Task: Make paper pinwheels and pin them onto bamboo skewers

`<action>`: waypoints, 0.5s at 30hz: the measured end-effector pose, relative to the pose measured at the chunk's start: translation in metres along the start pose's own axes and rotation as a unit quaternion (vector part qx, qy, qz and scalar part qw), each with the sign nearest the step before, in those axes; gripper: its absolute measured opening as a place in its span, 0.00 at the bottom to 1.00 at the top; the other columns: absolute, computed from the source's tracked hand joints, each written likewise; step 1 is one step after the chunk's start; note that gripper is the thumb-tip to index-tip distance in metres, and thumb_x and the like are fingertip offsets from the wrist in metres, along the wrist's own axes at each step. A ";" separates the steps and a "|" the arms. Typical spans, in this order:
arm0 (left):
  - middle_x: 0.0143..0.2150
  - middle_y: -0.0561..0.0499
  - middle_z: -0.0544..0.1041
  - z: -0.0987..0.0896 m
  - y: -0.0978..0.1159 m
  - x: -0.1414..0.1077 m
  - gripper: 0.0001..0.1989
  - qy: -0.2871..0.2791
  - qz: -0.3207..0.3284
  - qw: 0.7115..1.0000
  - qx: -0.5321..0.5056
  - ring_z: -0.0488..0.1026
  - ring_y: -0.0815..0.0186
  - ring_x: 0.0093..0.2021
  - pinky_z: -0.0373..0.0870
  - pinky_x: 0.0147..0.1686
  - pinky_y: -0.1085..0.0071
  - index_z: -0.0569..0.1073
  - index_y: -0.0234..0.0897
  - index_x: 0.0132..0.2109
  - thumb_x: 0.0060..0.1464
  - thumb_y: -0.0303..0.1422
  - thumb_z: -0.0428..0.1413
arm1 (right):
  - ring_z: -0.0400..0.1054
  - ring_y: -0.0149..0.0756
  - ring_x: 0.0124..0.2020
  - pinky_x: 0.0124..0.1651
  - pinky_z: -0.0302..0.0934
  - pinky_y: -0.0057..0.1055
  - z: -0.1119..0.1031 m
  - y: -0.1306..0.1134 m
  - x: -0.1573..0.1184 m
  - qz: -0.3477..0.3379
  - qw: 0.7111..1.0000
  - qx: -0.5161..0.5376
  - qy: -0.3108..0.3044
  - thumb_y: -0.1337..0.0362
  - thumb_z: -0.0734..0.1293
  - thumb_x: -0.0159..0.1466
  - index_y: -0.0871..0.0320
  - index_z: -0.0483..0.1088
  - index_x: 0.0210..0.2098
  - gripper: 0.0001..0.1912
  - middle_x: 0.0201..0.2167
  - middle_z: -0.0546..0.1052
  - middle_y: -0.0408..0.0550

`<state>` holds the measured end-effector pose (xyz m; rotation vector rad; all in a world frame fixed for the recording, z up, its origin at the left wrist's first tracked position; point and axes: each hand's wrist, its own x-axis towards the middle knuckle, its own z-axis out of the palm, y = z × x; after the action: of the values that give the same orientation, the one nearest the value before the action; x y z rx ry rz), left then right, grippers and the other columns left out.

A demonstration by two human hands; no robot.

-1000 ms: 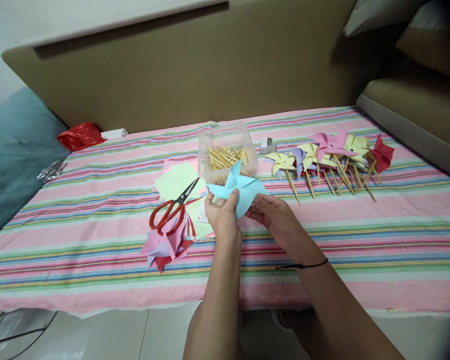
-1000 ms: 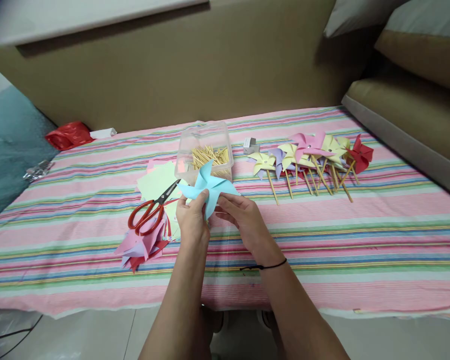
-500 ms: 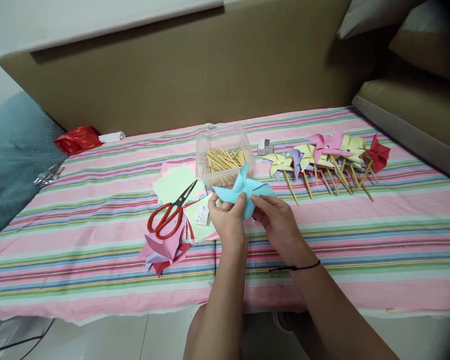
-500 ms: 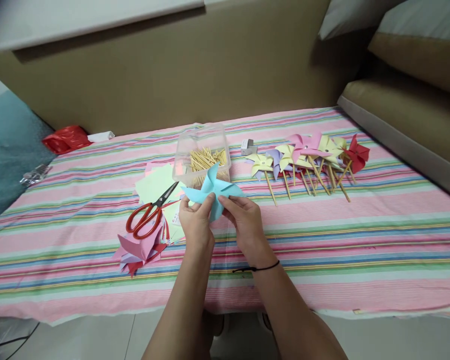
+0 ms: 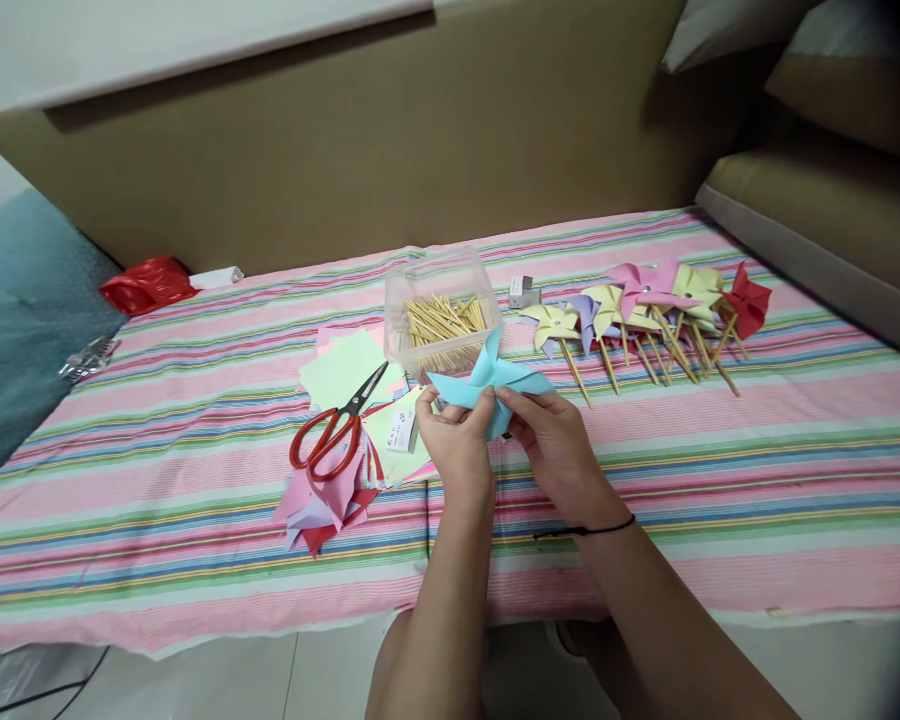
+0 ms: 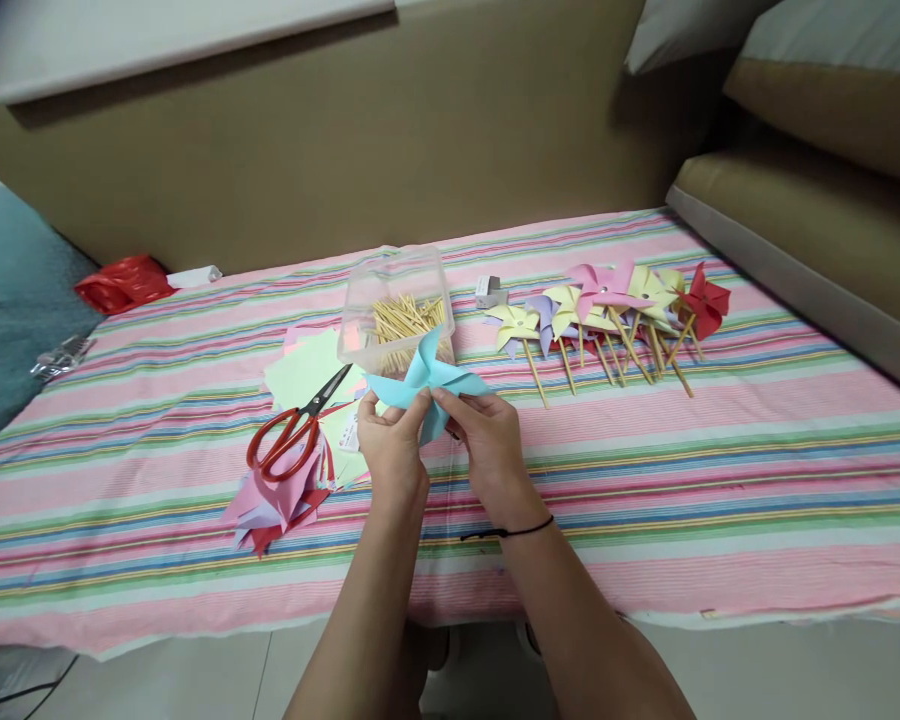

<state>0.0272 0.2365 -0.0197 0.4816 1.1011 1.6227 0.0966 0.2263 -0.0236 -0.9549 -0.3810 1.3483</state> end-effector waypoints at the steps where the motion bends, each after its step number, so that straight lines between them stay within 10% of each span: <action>1: 0.30 0.51 0.80 0.000 0.000 0.000 0.30 -0.004 0.000 1.000 0.004 0.77 0.69 0.28 0.72 0.34 0.72 0.62 0.37 0.45 0.34 0.26 0.67 | 0.64 0.27 0.23 0.26 0.60 0.27 0.000 0.000 0.000 -0.001 1.000 0.000 0.001 0.62 0.79 0.40 0.59 0.76 0.23 0.12 0.22 0.75 0.41; 15: 0.26 0.54 0.79 -0.003 0.003 0.001 0.35 -0.066 -0.013 0.997 0.047 0.76 0.67 0.25 0.71 0.31 0.72 0.60 0.38 0.48 0.34 0.30 0.69 | 0.64 0.28 0.21 0.25 0.60 0.28 -0.008 -0.002 0.006 -0.004 1.000 -0.014 0.008 0.64 0.78 0.41 0.59 0.73 0.19 0.11 0.18 0.72 0.40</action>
<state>0.0230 0.2365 -0.0191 0.6254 1.0844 1.4994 0.1053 0.2292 -0.0282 -0.9872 -0.3918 1.3305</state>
